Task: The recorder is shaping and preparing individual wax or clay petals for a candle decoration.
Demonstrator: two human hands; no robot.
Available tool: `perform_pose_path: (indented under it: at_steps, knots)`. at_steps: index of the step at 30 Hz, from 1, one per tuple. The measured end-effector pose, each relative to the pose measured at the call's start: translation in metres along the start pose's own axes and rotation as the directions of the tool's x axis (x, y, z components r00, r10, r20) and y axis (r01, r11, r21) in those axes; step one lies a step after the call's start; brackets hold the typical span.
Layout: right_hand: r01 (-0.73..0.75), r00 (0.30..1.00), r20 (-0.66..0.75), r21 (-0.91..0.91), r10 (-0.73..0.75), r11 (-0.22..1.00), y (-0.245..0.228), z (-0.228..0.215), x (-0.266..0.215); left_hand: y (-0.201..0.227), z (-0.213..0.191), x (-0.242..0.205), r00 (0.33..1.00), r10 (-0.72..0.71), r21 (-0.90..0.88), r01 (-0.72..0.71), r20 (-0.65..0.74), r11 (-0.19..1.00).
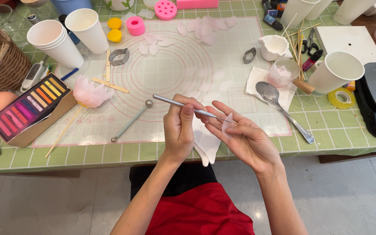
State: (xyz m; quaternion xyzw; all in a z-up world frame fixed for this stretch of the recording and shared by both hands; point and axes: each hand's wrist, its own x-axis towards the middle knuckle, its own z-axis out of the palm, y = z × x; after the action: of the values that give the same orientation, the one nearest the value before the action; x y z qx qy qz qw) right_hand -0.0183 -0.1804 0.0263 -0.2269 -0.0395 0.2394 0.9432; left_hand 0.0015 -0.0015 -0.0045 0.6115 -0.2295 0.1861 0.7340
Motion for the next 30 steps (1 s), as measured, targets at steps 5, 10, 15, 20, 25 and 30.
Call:
perform_pose_path:
  at_steps: [5,10,15,20,25,30]
  knots:
    - [-0.003,1.0,0.004,0.003,0.003,1.0,-0.0003,-0.002,0.0003,0.0011,0.0007,0.0005,1.0,0.012,-0.005,-0.012,0.001,1.0]
    - [-0.003,1.0,0.007,0.007,0.003,1.0,-0.0003,-0.0024,0.0,-0.0002,0.0012,-0.0001,1.0,0.018,0.01,-0.018,-0.002,1.0]
    - [0.0,1.0,0.003,0.002,0.0,1.0,0.0,-0.0029,0.0002,0.0015,0.0013,0.0008,1.0,0.011,-0.003,-0.011,-0.007,1.0]
    - [-0.001,1.0,-0.002,-0.019,0.001,1.0,-0.0002,-0.0007,0.0004,0.0006,0.0008,0.0004,1.0,0.014,0.002,-0.014,0.001,1.0]
    - [-0.001,1.0,-0.008,-0.027,0.001,1.0,-0.0006,-0.0004,0.0004,0.0003,0.0006,0.0003,1.0,0.003,0.012,-0.003,-0.005,1.0]
    - [-0.001,1.0,-0.004,-0.037,0.001,0.999,-0.0008,-0.0016,0.0004,0.0005,0.0005,0.0005,1.0,0.0,0.01,0.0,-0.003,1.0]
